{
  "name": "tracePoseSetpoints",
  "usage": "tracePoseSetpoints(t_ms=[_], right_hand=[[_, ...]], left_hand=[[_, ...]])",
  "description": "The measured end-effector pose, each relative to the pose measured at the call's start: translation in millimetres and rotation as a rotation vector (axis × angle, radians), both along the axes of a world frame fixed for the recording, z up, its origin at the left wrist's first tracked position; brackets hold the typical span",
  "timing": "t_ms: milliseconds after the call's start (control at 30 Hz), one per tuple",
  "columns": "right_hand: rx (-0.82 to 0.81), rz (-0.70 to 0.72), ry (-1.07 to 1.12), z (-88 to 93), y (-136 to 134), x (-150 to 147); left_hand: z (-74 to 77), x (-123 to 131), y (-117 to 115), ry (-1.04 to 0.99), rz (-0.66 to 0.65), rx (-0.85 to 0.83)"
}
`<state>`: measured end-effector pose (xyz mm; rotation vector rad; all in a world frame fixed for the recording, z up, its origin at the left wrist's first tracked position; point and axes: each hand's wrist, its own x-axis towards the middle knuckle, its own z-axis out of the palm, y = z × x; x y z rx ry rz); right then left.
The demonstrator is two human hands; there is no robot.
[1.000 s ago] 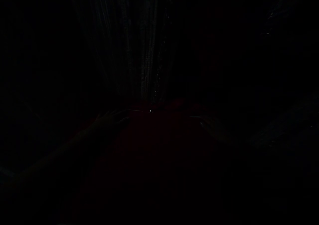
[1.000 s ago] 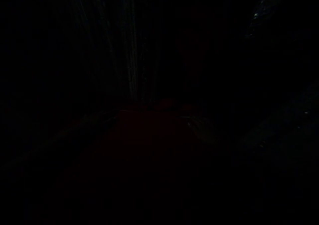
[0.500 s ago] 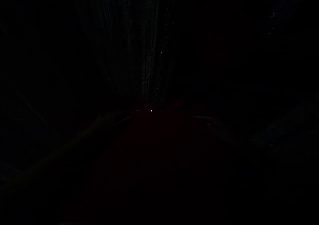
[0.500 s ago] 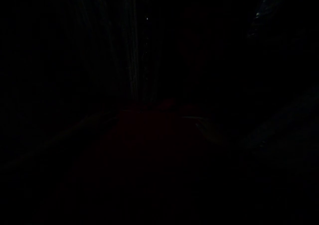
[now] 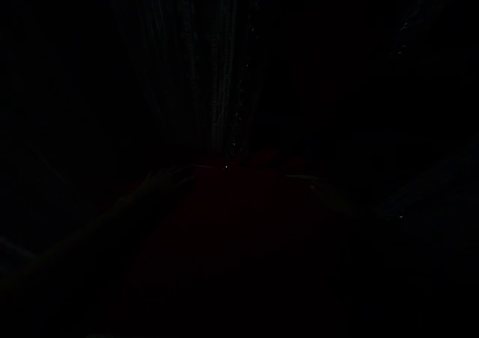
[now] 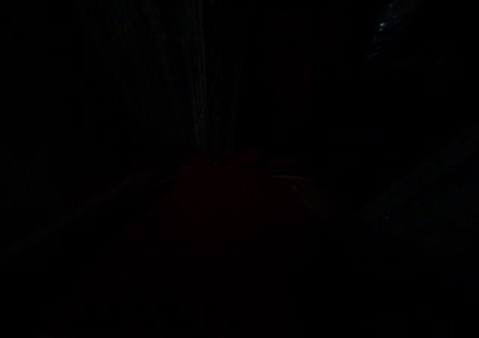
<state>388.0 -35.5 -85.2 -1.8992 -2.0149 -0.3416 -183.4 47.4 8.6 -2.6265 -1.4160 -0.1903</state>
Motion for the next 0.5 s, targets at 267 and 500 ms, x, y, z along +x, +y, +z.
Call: tracePoseSetpoints(t_ms=[267,500], right_hand=[[-0.034,0.047,0.051,9.1,-4,-14],[-0.014,0.031,0.125,8.9,-2,-16]], left_hand=[[10.9,4,-5,-0.036,0.034,-0.063],[10.8,6,-8,-0.054,0.073,-0.071]])
